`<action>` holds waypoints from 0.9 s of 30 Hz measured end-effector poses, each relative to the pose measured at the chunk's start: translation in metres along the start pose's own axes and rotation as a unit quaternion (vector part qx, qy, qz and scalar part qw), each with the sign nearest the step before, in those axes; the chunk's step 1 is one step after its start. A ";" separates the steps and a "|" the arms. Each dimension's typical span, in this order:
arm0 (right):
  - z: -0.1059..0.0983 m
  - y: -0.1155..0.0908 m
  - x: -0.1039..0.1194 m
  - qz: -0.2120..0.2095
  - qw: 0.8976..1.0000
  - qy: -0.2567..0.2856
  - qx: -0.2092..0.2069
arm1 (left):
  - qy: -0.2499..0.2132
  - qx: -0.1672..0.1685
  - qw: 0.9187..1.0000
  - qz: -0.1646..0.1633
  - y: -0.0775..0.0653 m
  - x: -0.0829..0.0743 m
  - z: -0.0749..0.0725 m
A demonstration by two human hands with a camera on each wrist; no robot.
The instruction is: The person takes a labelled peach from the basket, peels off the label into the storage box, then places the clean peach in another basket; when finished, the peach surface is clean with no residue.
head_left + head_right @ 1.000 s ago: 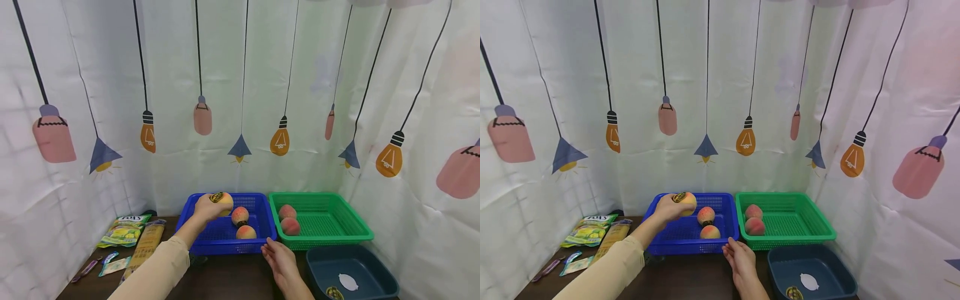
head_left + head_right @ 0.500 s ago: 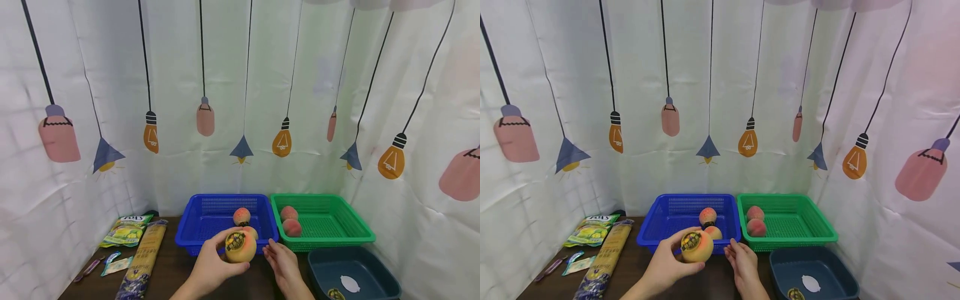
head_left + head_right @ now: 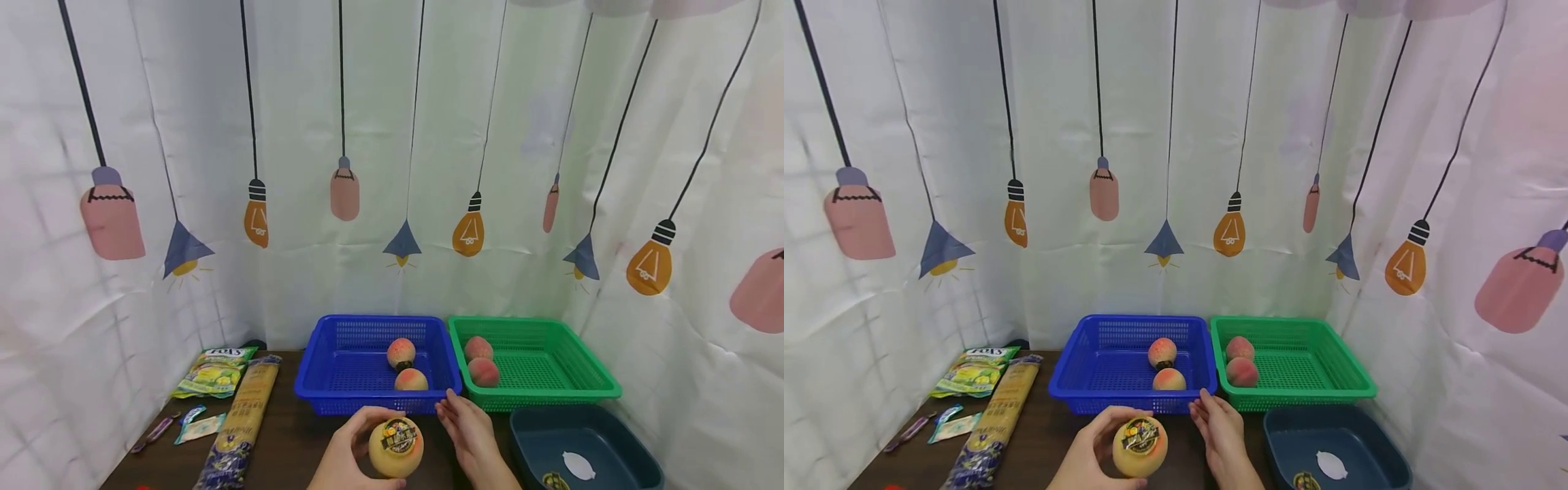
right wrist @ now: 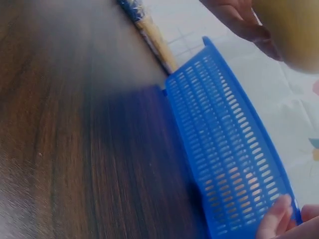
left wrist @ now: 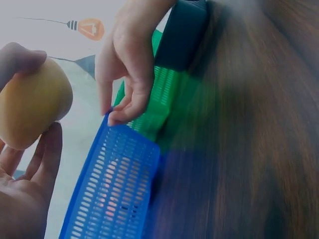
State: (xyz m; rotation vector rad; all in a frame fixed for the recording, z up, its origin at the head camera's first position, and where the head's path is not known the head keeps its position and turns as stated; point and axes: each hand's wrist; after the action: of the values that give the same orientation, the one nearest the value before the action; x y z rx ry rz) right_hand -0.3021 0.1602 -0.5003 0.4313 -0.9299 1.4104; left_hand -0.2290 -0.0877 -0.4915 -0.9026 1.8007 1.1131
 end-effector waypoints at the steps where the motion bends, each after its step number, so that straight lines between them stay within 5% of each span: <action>1: -0.001 -0.002 0.001 0.007 1.000 0.003 0.001 | 0.003 0.001 1.000 0.011 -0.001 0.002 0.000; 4: -0.003 -0.015 0.004 0.015 1.000 -0.017 0.015 | 0.019 -0.004 0.998 0.053 -0.004 0.008 -0.001; 7: 0.000 -0.034 0.007 -0.026 0.992 -0.104 0.070 | 0.039 -0.012 0.994 0.100 -0.005 0.017 -0.001; 9: 0.004 -0.047 0.009 -0.086 0.970 -0.186 0.131 | 0.044 -0.010 0.993 0.112 -0.006 0.020 -0.003; 12: 0.009 -0.066 0.013 -0.179 0.913 -0.300 0.211 | 0.042 0.006 0.994 0.101 -0.008 0.020 -0.005; 15: 0.009 -0.081 0.013 -0.239 0.858 -0.365 0.271 | 0.029 0.026 0.995 0.087 -0.010 0.022 -0.006; 17: 0.009 -0.089 0.012 -0.266 0.833 -0.385 0.295 | 0.024 0.038 0.994 0.096 -0.011 0.024 -0.005; 21: 0.006 -0.096 0.008 -0.310 0.804 -0.390 0.325 | 0.023 0.046 0.995 0.090 -0.012 0.025 -0.004; 27: 0.003 -0.098 0.003 -0.379 0.778 -0.379 0.328 | 0.017 0.059 0.997 0.051 -0.014 0.022 -0.002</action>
State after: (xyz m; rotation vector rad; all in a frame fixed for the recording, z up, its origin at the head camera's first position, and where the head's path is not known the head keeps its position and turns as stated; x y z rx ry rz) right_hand -0.2103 0.1445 -0.4705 1.7924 -0.6878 0.7203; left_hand -0.2264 -0.0982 -0.5160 -0.7711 1.9367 1.0486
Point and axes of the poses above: each hand's wrist, its own y-axis towards the middle knuckle, its own z-axis out of the palm, x = y × z, and after that the axes turned 13 degrees about y, right-handed
